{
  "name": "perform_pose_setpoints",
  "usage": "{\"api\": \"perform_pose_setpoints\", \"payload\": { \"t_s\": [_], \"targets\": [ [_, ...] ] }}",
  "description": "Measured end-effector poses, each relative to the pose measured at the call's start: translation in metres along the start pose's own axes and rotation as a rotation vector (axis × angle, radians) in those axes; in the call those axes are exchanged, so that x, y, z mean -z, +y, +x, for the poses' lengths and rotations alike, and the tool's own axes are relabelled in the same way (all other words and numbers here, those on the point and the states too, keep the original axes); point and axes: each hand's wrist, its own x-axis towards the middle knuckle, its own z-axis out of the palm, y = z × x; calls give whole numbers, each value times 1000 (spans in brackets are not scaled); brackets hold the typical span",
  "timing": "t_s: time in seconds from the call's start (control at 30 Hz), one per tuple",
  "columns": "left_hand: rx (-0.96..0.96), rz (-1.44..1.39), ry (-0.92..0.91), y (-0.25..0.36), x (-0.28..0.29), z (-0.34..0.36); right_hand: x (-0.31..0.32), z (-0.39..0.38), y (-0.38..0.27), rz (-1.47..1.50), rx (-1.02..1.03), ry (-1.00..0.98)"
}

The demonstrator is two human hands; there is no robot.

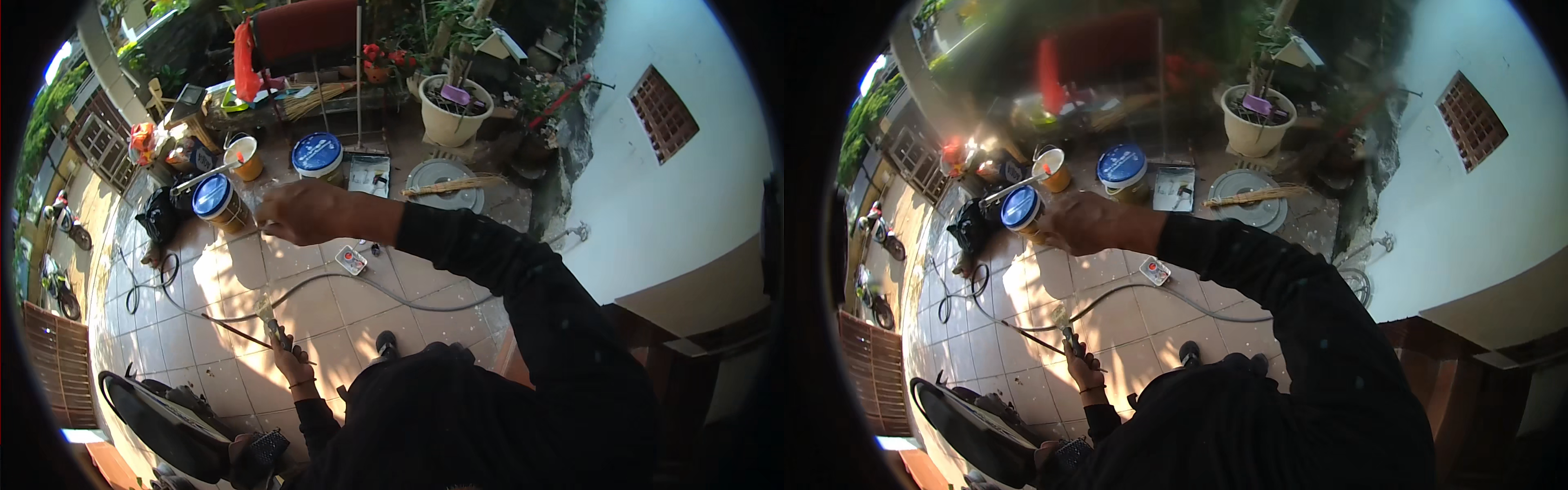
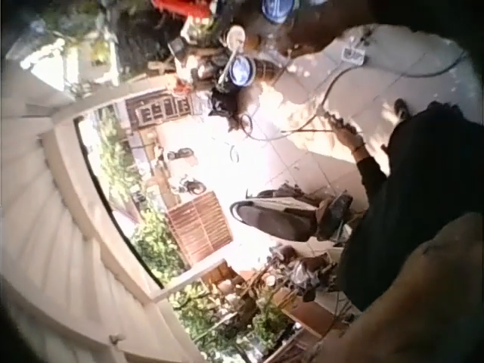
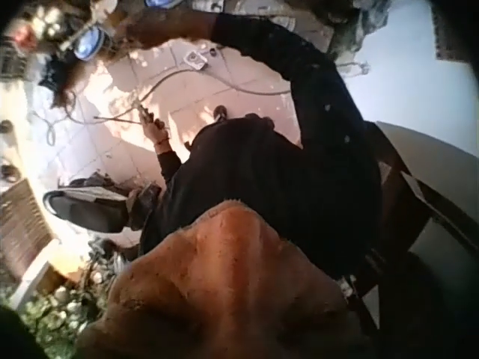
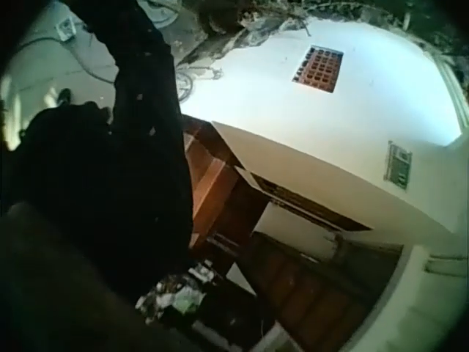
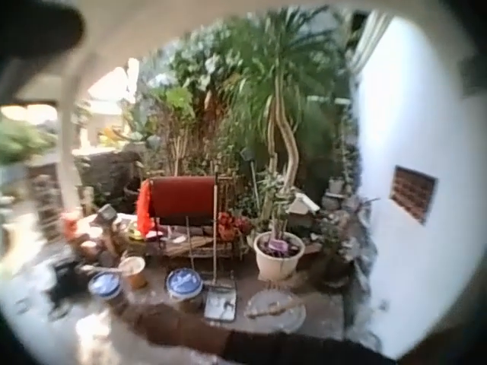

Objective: Mixing paint in a small container and cleaning a brush.

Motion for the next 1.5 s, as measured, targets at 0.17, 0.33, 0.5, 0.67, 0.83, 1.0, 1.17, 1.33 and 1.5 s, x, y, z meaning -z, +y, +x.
{"api": "perform_pose_setpoints", "payload": {
  "t_s": [0.17,0.33,0.5,0.67,0.83,1.0,1.17,1.33,1.5],
  "targets": [
    [-8,71,-111,-6,16,4,38,152,-94,-212,360,-240],
    [17,111,-142,3,21,7,54,166,-122,-220,495,-157],
    [-49,62,-153,7,11,-17,28,197,-128,-168,520,-106],
    [-94,40,-197,3,-27,-39,-54,86,-41,92,26,14],
    [-3,55,-414,-7,-69,-52,-97,-143,-12,351,-867,-112],
    [150,137,-593,-19,-115,-64,-88,-295,-51,529,-1100,-55],
    [141,265,-743,-25,-147,-71,-79,-370,-79,504,-1498,24],
    [107,338,-857,-27,-159,-83,-82,-365,-89,589,-1357,263],
    [189,344,-902,-26,-163,-100,-82,-314,-85,737,-1278,430]
  ]
}}
